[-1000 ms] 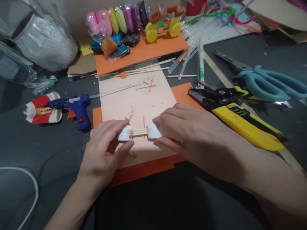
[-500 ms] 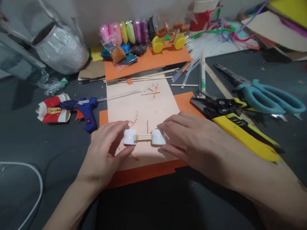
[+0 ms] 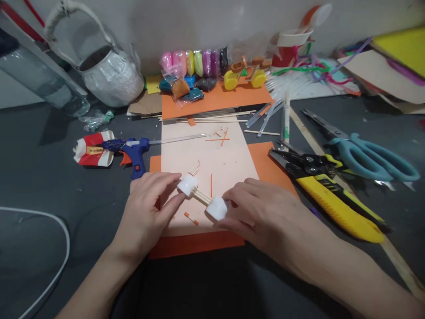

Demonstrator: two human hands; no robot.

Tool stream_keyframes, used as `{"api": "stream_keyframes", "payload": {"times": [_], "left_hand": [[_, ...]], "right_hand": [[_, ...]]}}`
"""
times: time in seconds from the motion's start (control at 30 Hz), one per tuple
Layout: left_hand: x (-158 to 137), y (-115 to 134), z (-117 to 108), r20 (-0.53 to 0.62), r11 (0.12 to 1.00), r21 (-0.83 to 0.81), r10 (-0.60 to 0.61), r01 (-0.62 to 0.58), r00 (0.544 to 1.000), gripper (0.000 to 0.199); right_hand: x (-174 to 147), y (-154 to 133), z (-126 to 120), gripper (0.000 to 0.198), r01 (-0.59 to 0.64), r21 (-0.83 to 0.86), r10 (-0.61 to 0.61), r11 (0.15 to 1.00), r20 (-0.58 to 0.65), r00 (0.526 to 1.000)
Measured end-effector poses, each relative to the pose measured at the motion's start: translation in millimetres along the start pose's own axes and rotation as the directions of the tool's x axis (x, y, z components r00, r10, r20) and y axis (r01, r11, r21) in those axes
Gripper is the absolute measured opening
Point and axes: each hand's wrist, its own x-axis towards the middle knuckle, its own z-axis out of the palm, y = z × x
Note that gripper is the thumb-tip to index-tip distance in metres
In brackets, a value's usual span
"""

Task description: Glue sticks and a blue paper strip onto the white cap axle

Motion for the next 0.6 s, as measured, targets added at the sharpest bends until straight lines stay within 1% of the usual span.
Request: {"api": "stream_keyframes", "payload": {"times": [0.13,0.23,0.3,0.43,0.5,0.6], "left_hand": [[0.3,-1.3,-2.0,-0.023,1.0,-0.002,-0.009,0.009,1.0,0.024],[0.7,-3.4,-5.4,-0.052,0.999,0.038,-0.011,0.013,0.999,0.025],[0.7,-5.8,-9.1,-0.08,0.997,0.068,-0.025,0.031,0.996,0.024],[0.5,-11.7,-14.3,-0.119,0.992,0.095,-0.069,0.081,0.99,0.023],[0.9,-13.6,-13.1,-0.103,0.991,0.12,-0.052,0.064,0.993,0.023],[3.1,-13.7,-7.2,-0.067,0.98,0.2,0.006,0.008,0.998,0.023]], "right_hand": [[1.2,-2.6,3.1,0.013,0.006,0.03,-0.006,1.0,0.006,1.0],[1.6,-3.0,2.7,0.026,0.011,0.043,-0.011,0.999,0.007,1.0],[1.6,-3.3,1.7,0.028,0.016,0.05,-0.017,0.999,0.025,1.0],[1.8,-2.8,-1.7,0.019,0.015,0.052,-0.018,0.999,0.059,0.998],[2.4,-2.4,-4.1,0.015,0.016,0.047,-0.018,0.999,0.052,0.998],[3.6,-2.8,-6.7,0.012,0.015,0.045,-0.016,0.999,0.016,1.0]]}}
